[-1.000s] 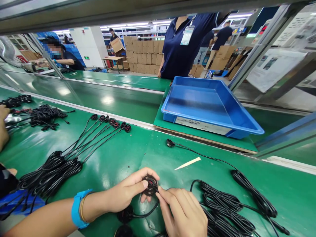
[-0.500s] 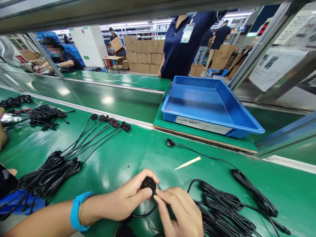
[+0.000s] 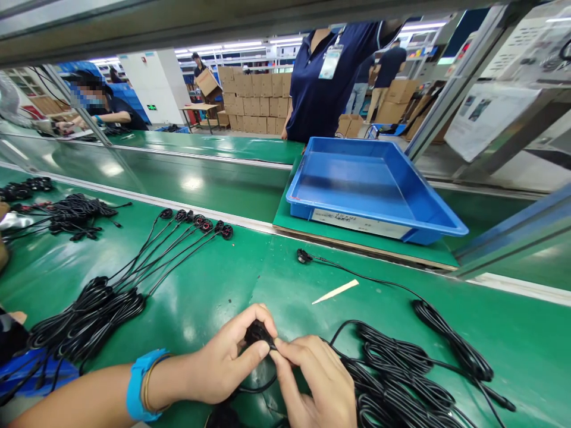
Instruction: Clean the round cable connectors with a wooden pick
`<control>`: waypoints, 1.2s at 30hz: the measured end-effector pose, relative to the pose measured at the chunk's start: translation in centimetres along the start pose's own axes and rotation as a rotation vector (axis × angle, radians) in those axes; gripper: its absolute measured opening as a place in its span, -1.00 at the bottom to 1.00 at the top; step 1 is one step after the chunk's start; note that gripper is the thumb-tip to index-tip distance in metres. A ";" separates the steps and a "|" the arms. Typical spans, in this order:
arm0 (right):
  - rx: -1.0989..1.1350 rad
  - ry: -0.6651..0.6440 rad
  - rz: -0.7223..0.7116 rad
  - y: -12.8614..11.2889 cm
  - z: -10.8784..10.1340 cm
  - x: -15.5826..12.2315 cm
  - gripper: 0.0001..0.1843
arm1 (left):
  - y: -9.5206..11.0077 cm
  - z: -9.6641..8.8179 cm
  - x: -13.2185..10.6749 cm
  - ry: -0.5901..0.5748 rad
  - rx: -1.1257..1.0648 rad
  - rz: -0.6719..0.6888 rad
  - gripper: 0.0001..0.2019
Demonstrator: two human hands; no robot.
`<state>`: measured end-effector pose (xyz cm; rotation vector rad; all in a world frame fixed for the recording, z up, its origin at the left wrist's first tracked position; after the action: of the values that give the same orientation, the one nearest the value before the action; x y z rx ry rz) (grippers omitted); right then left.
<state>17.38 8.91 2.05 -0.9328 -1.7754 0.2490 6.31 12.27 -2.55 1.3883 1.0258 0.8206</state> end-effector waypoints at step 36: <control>-0.922 -0.370 -0.103 10.3 -1.8 3.2 -0.60 | -3.6 -2.0 3.4 0.023 -0.176 -0.032 -0.67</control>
<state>23.36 17.57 -0.82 -1.4883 -2.3143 -0.5527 5.35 15.96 -6.24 1.2130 0.9672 0.8838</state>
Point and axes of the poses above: each hand's wrist, its own x-axis towards the middle knuckle, its own z-axis out of the palm, y = z × x, the point moved 10 cm from there along x, towards the middle knuckle, and after that the axes turned 5 degrees about y, right-handed, at the moved point
